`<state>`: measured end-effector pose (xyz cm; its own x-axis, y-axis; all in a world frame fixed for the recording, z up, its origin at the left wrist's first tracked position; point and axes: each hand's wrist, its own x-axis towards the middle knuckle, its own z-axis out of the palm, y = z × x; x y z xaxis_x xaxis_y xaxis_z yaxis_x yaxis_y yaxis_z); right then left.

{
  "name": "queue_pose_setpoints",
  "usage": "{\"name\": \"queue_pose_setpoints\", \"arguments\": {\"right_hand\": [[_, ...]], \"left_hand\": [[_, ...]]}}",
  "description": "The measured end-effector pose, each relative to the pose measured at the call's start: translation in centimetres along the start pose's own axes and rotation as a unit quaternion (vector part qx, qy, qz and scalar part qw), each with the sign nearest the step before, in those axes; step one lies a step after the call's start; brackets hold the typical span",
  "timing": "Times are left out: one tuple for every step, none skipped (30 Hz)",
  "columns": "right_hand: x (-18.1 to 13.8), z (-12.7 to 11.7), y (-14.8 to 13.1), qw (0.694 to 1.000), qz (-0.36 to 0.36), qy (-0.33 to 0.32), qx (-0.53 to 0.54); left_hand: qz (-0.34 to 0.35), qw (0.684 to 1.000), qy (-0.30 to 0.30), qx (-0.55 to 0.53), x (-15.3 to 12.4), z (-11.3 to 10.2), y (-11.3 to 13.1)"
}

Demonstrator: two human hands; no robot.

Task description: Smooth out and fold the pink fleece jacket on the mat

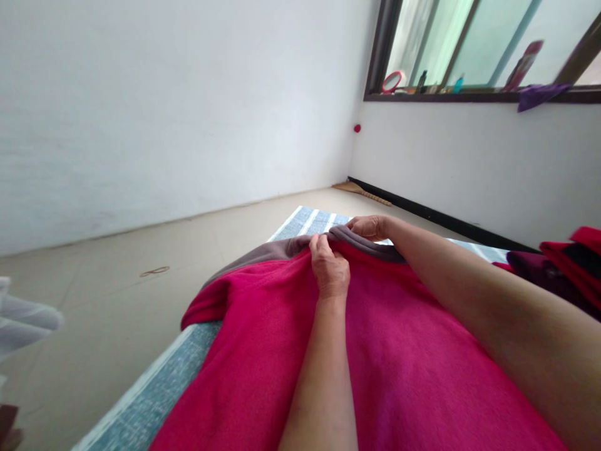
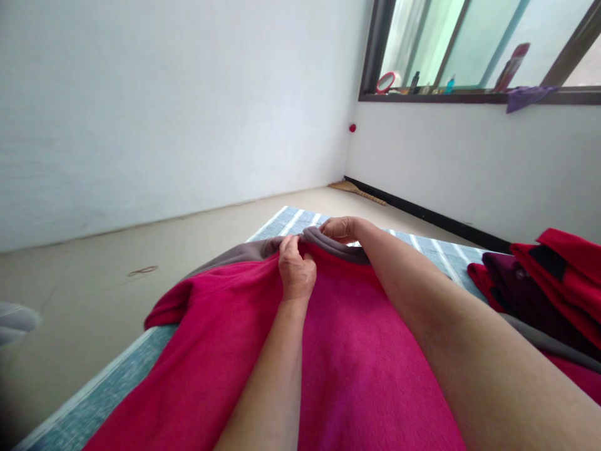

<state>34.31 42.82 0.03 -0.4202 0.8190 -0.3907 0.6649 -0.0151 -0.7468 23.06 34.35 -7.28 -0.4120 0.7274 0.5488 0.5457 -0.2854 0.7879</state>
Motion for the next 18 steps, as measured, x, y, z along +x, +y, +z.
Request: {"name": "queue_pose_setpoints", "arguments": {"right_hand": [[0.0, 0.1, 0.1, 1.000, -0.003, -0.006, 0.018], [0.1, 0.2, 0.2, 0.999, -0.006, -0.007, 0.032], [0.1, 0.3, 0.2, 0.999, -0.009, -0.005, 0.040], [0.2, 0.5, 0.2, 0.999, -0.012, 0.001, 0.041], [0.2, 0.6, 0.2, 0.999, -0.016, 0.005, 0.043], [0.1, 0.8, 0.3, 0.999, -0.021, 0.008, 0.045], [0.1, 1.0, 0.3, 0.999, -0.025, 0.010, 0.044], [-0.1, 1.1, 0.3, 0.999, -0.028, 0.010, 0.041], [-0.2, 1.1, 0.3, 0.999, -0.030, 0.010, 0.037], [-0.3, 1.1, 0.3, 0.999, -0.032, 0.010, 0.032], [-0.4, 1.1, 0.3, 0.999, -0.033, 0.012, 0.028], [-0.5, 1.0, 0.3, 0.999, -0.036, 0.015, 0.024], [-0.6, 1.0, 0.3, 0.999, -0.039, 0.019, 0.022], [-0.6, 0.9, 0.3, 0.999, -0.042, 0.024, 0.021], [-0.6, 0.9, 0.2, 0.999, -0.044, 0.027, 0.019], [-0.6, 0.8, 0.2, 0.998, -0.044, 0.029, 0.017], [-0.6, 0.9, 0.2, 0.999, -0.042, 0.031, 0.015], [-0.5, 0.9, 0.3, 0.999, -0.040, 0.034, 0.013]], "left_hand": [[0.000, 1.000, 0.000, 0.001, 0.0, -0.1, 0.1], [-0.002, 1.000, -0.001, 0.001, 0.0, -0.1, 0.2], [-0.004, 1.000, -0.001, 0.000, 0.0, -0.2, 0.2], [-0.006, 1.000, 0.000, -0.002, 0.0, -0.2, 0.2], [-0.007, 1.000, 0.001, -0.004, 0.0, -0.2, 0.2], [-0.006, 1.000, 0.003, -0.005, 0.1, -0.2, 0.1], [-0.004, 1.000, 0.005, -0.006, 0.1, -0.2, 0.1], [-0.001, 1.000, 0.007, -0.005, 0.1, -0.2, 0.0], [0.002, 1.000, 0.009, -0.003, 0.1, -0.1, 0.0], [0.004, 1.000, 0.012, -0.001, 0.1, -0.1, 0.0], [0.006, 1.000, 0.014, 0.001, 0.1, -0.1, 0.0], [0.007, 1.000, 0.017, 0.003, 0.1, 0.0, 0.0], [0.007, 1.000, 0.020, 0.004, 0.2, 0.0, 0.0], [0.008, 1.000, 0.022, 0.005, 0.2, 0.0, 0.0], [0.009, 1.000, 0.023, 0.006, 0.2, 0.0, 0.0], [0.010, 1.000, 0.023, 0.006, 0.2, 0.0, 0.0], [0.012, 1.000, 0.023, 0.004, 0.2, 0.0, 0.1], [0.013, 1.000, 0.021, 0.002, 0.2, 0.0, 0.1]]}}
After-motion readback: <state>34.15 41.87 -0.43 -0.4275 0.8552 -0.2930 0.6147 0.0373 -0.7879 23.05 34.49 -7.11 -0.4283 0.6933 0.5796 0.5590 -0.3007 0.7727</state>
